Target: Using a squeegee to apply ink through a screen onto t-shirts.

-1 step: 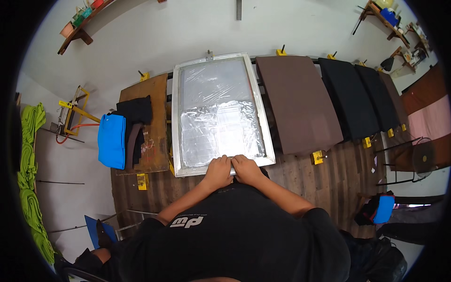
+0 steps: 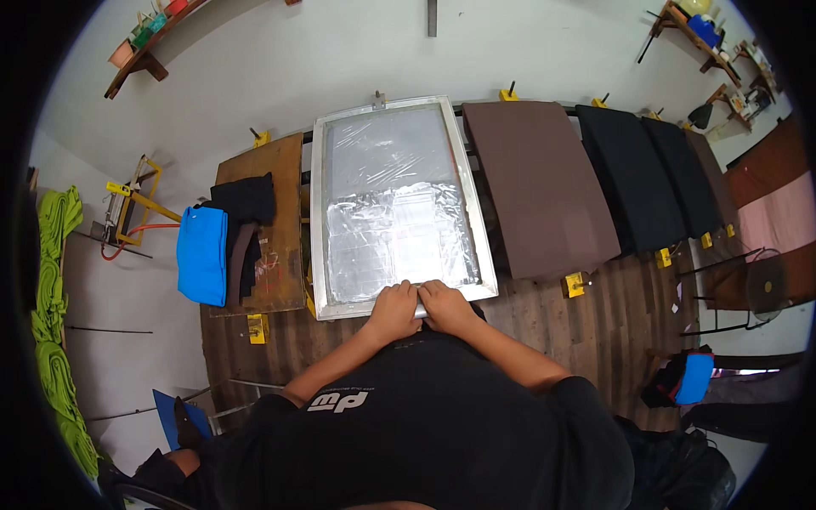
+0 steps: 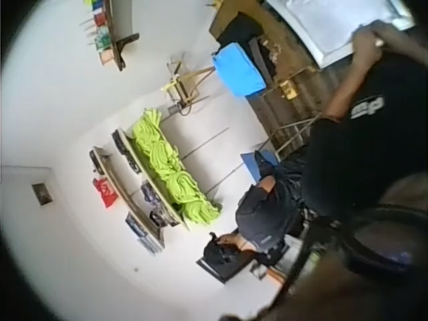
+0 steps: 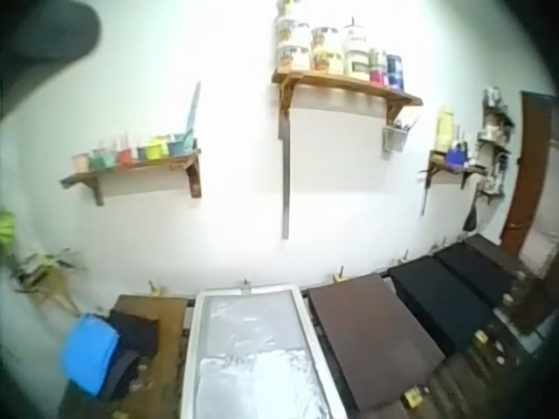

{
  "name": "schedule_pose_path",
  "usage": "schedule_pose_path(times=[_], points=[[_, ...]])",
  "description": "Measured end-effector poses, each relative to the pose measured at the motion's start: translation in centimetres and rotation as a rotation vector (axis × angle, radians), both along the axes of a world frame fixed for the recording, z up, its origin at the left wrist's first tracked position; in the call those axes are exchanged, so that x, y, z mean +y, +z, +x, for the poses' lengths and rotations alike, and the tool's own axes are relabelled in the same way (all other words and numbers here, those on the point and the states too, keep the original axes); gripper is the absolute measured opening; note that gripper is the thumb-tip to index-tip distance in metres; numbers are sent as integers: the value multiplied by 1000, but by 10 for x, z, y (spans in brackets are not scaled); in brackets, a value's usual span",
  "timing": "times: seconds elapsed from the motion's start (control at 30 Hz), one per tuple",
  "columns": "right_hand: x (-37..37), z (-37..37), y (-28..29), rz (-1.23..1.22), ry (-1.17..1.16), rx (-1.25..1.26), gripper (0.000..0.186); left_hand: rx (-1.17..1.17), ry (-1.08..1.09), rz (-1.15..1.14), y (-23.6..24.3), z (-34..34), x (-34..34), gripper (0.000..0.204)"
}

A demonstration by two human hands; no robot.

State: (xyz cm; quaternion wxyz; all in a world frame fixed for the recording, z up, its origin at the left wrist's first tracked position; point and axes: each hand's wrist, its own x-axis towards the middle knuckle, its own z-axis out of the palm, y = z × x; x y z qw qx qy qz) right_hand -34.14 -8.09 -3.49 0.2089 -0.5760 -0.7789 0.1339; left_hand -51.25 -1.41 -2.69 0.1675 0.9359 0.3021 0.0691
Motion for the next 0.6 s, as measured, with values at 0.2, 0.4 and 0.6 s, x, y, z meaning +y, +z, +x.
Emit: schedule_pose_path(times=[0.2,0.4,0.6], points=[[-4,11,3,-65,80,-67,69,102,-101,-301,27,-16,29,71],[-16,25,28,-143,-33,246,69,-442,426,-198,-12,-80,77,44],[-32,82,-31,143,-621,214,37,-552,831,-178,-64,-150,82,40]])
